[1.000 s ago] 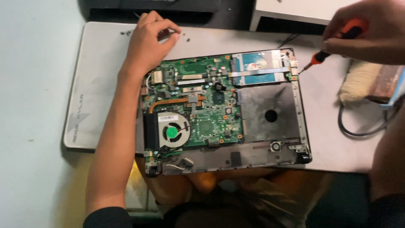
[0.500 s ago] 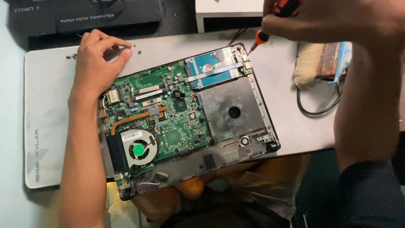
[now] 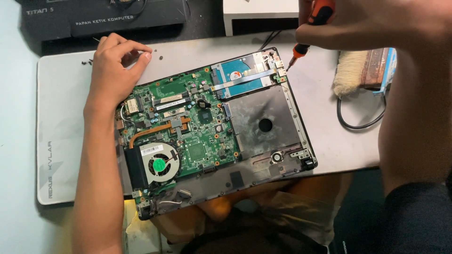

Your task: The person installs a hard drive into a laptop chassis, connects the data cable, secures it with screws, and then installs two RAM modules into the motherboard slots.

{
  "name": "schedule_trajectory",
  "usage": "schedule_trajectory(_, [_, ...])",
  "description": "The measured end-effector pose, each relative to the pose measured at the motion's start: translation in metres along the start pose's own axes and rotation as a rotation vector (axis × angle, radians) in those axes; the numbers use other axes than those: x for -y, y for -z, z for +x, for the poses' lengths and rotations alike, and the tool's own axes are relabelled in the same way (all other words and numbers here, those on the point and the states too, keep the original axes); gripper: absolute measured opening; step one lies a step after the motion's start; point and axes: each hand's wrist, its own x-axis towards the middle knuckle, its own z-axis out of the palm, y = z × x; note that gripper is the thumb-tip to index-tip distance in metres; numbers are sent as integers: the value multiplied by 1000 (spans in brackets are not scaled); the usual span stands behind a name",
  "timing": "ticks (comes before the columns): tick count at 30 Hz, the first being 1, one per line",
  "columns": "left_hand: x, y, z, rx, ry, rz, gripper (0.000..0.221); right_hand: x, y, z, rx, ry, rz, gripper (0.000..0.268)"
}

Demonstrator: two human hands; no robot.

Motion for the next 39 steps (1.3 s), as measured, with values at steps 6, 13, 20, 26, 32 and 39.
schedule_trajectory(6, [2, 0, 0, -2, -12, 19, 11, 76, 6, 20, 26, -30, -17, 42])
schedule_trajectory(13, [-1, 1, 1, 14, 6, 17, 13, 151, 13, 46, 62, -48, -3, 41])
schedule_trajectory(20, [-1, 0, 0, 7, -4, 4, 11, 149, 4, 53, 62, 31, -67, 45])
schedule_trajectory(26, [-2, 1, 0, 10, -9, 20, 12, 153, 6, 50, 56, 0, -69, 45])
schedule_trajectory(32, [1, -1, -1, -2, -22, 18, 12, 145, -1, 54, 52, 74, -47, 54])
schedule_trajectory(39, [-1, 0, -1, 5, -9, 17, 12, 169, 14, 39, 120, -84, -175, 45])
